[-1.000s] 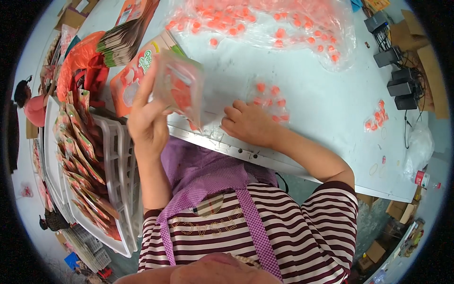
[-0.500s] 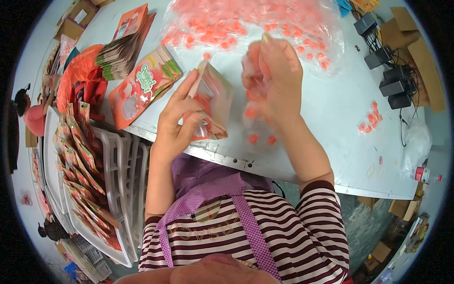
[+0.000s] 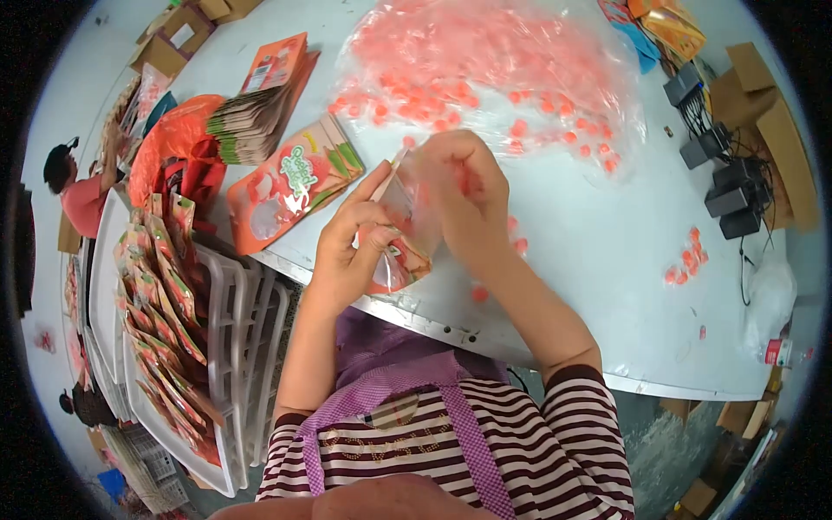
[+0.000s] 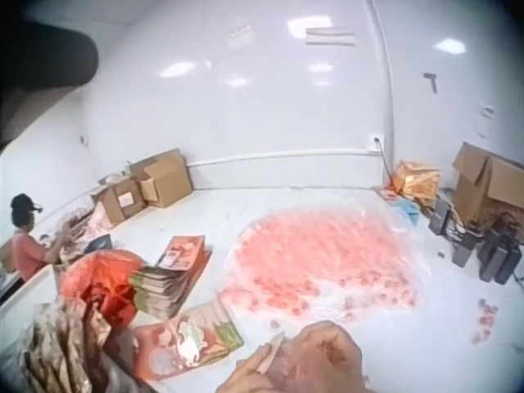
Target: Manually packaging small pink candies into branded plastic pouches at a factory workbench.
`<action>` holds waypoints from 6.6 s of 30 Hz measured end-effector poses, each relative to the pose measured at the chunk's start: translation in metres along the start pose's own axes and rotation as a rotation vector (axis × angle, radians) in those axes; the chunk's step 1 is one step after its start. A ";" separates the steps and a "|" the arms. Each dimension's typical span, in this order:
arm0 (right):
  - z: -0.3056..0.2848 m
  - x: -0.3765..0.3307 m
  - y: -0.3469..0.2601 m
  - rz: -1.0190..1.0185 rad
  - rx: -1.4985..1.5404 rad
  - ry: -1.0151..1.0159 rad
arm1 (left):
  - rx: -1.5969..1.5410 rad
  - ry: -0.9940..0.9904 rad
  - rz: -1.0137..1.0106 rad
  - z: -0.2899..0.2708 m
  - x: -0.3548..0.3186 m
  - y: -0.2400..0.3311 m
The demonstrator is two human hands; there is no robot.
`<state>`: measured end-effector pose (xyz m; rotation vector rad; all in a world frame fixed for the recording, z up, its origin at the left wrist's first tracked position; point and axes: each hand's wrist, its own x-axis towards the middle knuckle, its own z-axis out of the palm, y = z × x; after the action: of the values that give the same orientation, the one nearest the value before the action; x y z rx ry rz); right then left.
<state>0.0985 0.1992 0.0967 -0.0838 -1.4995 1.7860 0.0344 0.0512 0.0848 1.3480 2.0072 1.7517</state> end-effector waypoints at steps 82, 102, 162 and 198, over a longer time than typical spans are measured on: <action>-0.032 -0.008 -0.004 0.156 -0.004 0.007 | -0.026 0.026 -0.125 0.011 0.004 0.003; -0.007 -0.007 -0.006 -0.453 -0.617 -0.525 | -0.368 0.307 -0.063 0.000 -0.007 0.006; 0.032 0.018 -0.049 -0.607 -0.821 -0.822 | -0.467 0.279 0.167 -0.048 -0.020 -0.005; 0.090 -0.037 -0.059 -0.518 -0.894 -1.772 | -0.582 0.107 -0.047 -0.078 -0.140 0.038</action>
<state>0.1090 0.1042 0.1589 1.6166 -2.8954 0.2815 0.0862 -0.1049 0.0815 1.0213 1.3775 2.1835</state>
